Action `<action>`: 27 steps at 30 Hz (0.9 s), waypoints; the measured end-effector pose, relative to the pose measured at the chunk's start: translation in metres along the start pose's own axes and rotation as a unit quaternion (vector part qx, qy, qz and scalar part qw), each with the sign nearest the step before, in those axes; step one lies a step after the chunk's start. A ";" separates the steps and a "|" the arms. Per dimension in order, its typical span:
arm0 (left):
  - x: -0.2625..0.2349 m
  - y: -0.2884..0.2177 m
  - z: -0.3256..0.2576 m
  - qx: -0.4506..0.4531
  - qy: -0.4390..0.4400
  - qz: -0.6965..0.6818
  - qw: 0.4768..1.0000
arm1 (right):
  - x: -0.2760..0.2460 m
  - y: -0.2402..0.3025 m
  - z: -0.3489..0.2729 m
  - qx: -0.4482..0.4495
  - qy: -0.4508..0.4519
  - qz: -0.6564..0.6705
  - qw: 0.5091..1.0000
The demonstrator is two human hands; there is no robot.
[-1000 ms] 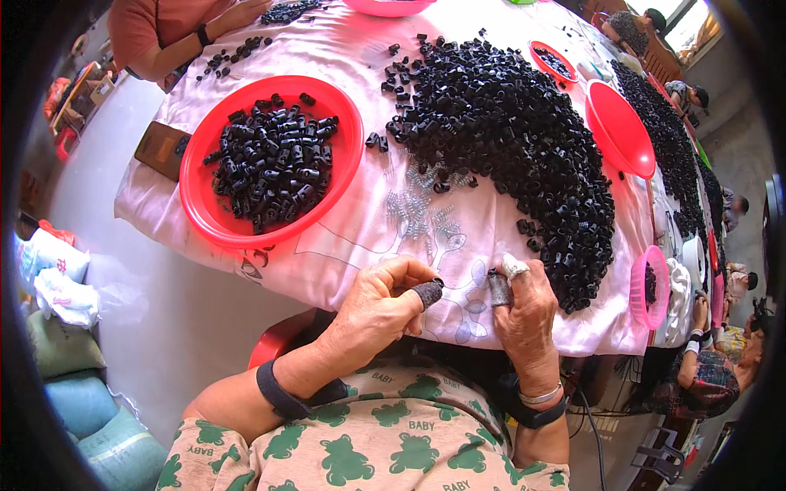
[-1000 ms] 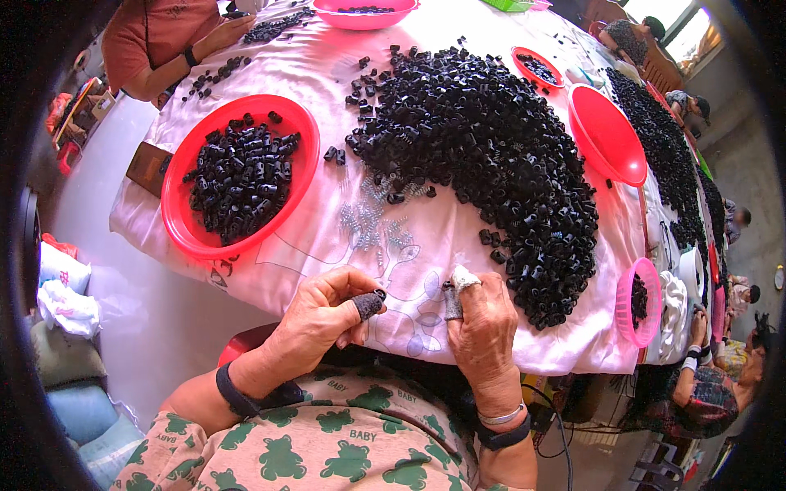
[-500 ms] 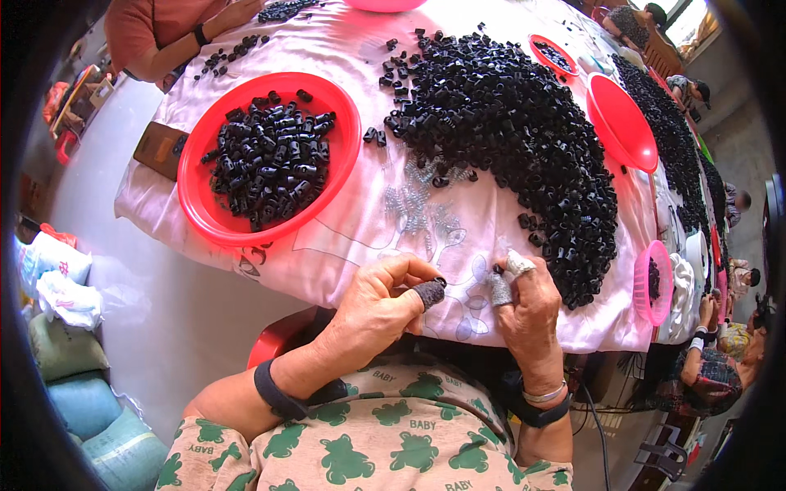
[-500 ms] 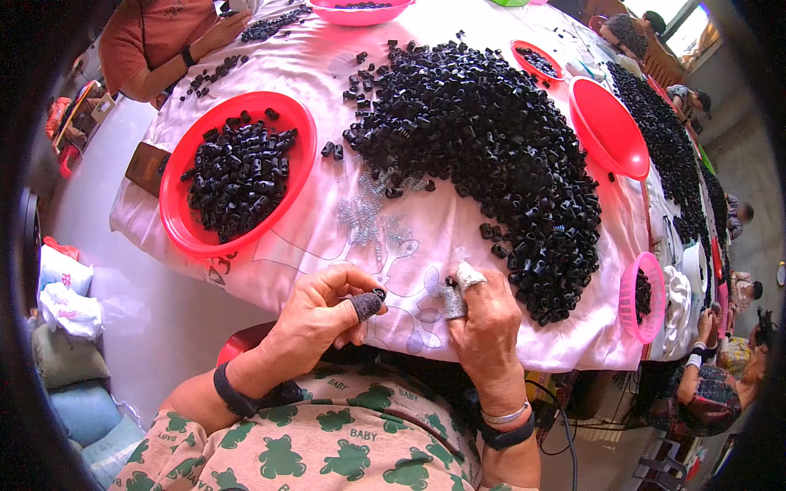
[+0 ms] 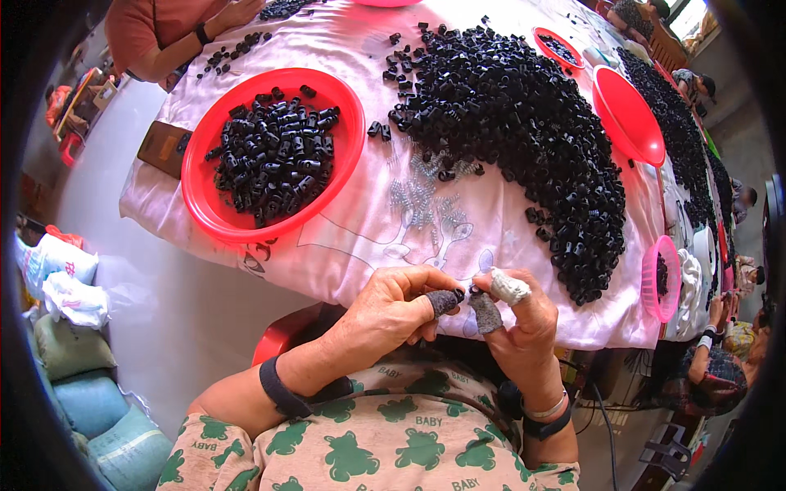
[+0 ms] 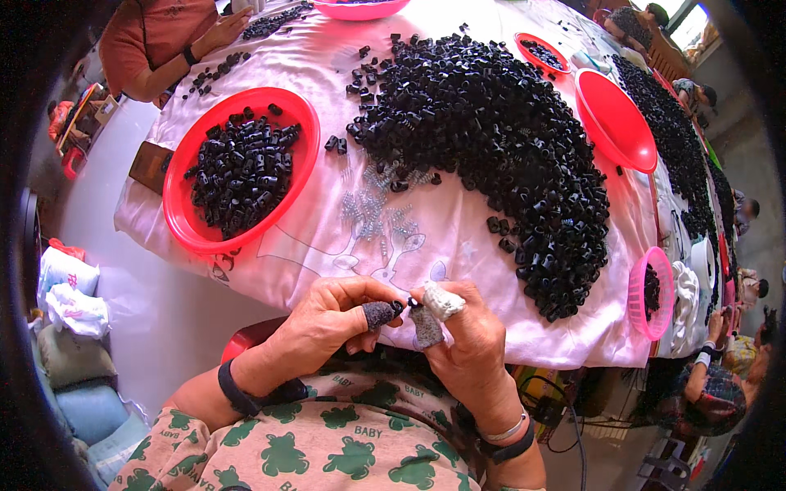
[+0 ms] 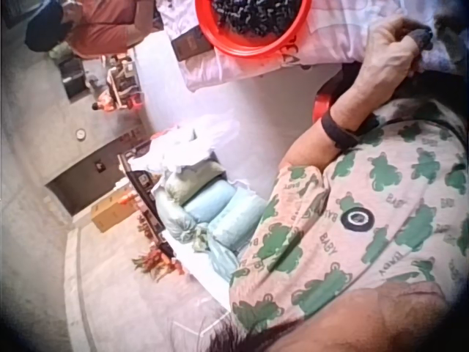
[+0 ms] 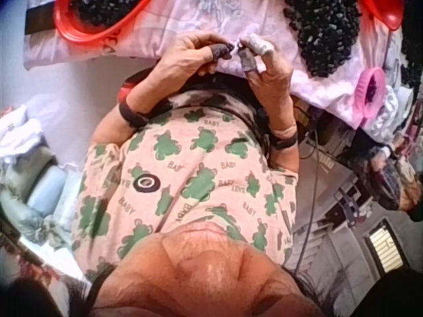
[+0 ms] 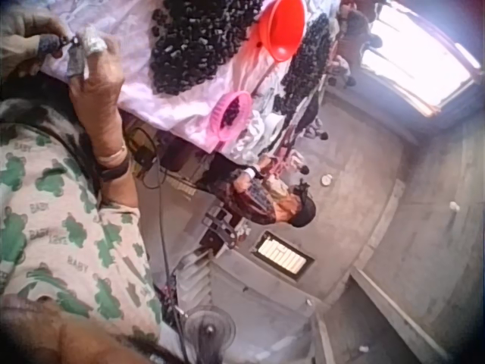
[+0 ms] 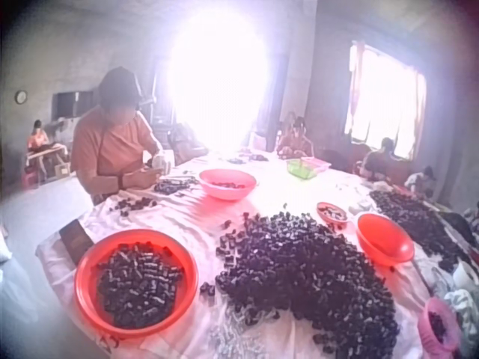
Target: The person is manually assembling small black plastic shoe components at a large table with other workers.
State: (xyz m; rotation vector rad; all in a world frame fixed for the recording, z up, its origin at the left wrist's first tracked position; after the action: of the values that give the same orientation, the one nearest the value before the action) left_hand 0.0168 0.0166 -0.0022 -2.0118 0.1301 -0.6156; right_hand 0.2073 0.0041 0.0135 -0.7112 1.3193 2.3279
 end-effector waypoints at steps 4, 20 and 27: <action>0.002 0.002 0.002 -0.005 0.001 -0.013 1.000 | -0.003 0.000 -0.001 -0.023 0.020 0.008 0.999; -0.002 0.000 0.003 -0.010 0.029 -0.094 0.995 | 0.005 -0.008 -0.012 0.225 0.000 0.427 0.876; -0.003 0.002 0.003 -0.022 0.021 -0.094 0.995 | 0.008 -0.007 -0.013 0.218 0.000 0.436 0.873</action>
State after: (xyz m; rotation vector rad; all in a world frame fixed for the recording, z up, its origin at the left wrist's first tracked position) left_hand 0.0161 0.0189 -0.0060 -2.0685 -0.0215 -0.7816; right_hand 0.2083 -0.0032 -0.0017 0.0833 2.4230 2.4247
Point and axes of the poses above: each hand's wrist, its own z-axis towards the middle knuckle, its own x-axis out of the palm, y = z × x, the point moved 1 cm from there along z, towards the middle knuckle, and after that the axes turned 1 degree about -y, right-handed, at the moved point
